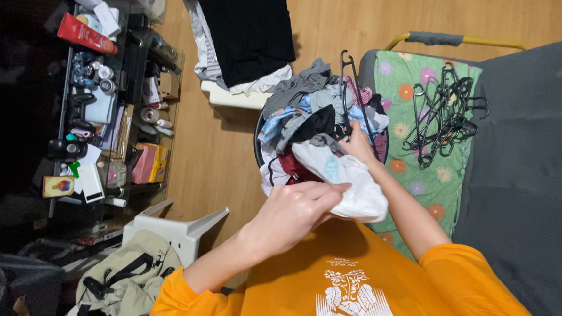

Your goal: The person sorts through a pile of laundry in a basin, picking up individual garments and placing them onto hangers. They then place the hung clothes onto a white plastic chair. The person handles various items including pants, shirts, and underwear, using multiple hangers to organize the laundry.

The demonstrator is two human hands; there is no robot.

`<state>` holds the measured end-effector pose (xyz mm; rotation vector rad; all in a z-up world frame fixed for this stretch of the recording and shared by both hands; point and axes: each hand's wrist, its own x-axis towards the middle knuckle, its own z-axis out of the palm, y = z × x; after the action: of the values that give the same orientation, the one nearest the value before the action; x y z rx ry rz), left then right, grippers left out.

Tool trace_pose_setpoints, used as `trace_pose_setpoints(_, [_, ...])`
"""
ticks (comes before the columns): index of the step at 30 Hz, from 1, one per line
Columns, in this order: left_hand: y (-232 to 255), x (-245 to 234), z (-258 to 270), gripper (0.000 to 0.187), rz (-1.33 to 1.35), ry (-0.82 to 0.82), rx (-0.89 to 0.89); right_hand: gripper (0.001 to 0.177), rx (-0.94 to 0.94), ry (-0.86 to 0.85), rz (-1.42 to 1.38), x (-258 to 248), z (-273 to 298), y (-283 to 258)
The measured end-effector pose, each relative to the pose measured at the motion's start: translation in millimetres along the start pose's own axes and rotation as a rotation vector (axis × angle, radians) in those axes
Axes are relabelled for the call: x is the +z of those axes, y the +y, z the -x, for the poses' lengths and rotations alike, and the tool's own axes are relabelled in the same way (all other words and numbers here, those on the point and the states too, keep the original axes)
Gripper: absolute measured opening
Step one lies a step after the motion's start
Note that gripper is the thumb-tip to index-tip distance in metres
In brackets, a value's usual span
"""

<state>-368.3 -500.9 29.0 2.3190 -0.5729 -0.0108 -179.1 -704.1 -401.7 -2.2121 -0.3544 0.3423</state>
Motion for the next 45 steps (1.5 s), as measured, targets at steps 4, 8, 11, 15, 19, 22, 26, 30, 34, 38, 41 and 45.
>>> trace_pose_setpoints(4, [14.9, -31.0, -17.4, 0.036, 0.147, 0.174, 0.022, 0.069, -0.007, 0.049, 0.052, 4.9, -9.3, 2.6])
trace_pose_setpoints(8, [19.0, -55.2, -34.3, 0.032, 0.298, 0.332, 0.064, 0.065, -0.124, 0.011, 0.105, -1.5, -13.9, -0.5])
trace_pose_setpoints(11, [16.9, -62.9, -47.7, 0.034, 0.543, 0.465, 0.080, 0.062, -0.119, 0.000, 0.108, -5.6, -26.6, -10.4])
trace_pose_setpoints(15, [-21.2, -53.9, -85.2, 0.022, 0.844, 0.734, -0.052, 0.058, -0.063, 0.004, 0.086, -6.8, -34.1, -20.0])
trace_pose_setpoints(19, [-108.9, -41.0, -123.7, 0.037, 0.747, 0.857, -0.185, 0.055, 0.097, 0.038, 0.040, -30.6, -14.0, 1.7])
trace_pose_setpoints(22, [-199.1, -9.4, -121.0, 0.038, 0.464, 0.759, -0.515, 0.052, 0.274, -0.019, -0.001, -42.2, 11.8, 18.5])
trace_pose_setpoints(26, [-253.7, 111.5, -61.4, 0.076, -0.293, 0.484, -0.517, 0.054, 0.500, -0.068, -0.061, -46.6, 50.0, 27.4])
trace_pose_setpoints(30, [-196.4, 218.2, -34.4, 0.088, -0.361, 0.009, -0.458, 0.052, 0.426, 0.176, 0.251, -45.2, 64.3, 33.2])
trace_pose_setpoints(34, [-161.7, 237.1, -43.4, 0.103, -0.330, -0.095, -0.541, 0.057, 0.450, 0.267, 0.139, -58.0, 73.4, 39.5])
trace_pose_setpoints(38, [-190.3, 271.4, -41.8, 0.073, -0.485, 0.011, -0.371, 0.048, 0.483, 0.298, -0.042, -71.3, 83.6, 43.7])
trace_pose_setpoints(41, [-210.6, 274.8, -28.6, 0.039, -0.363, 0.049, -0.254, 0.042, 0.312, 0.368, -0.230, -70.6, 75.1, 40.0])
trace_pose_setpoints(45, [-176.0, 210.3, -4.5, 0.044, 0.096, 0.241, -0.276, 0.032, 0.123, 0.391, -0.373, -58.0, 36.1, 13.3])
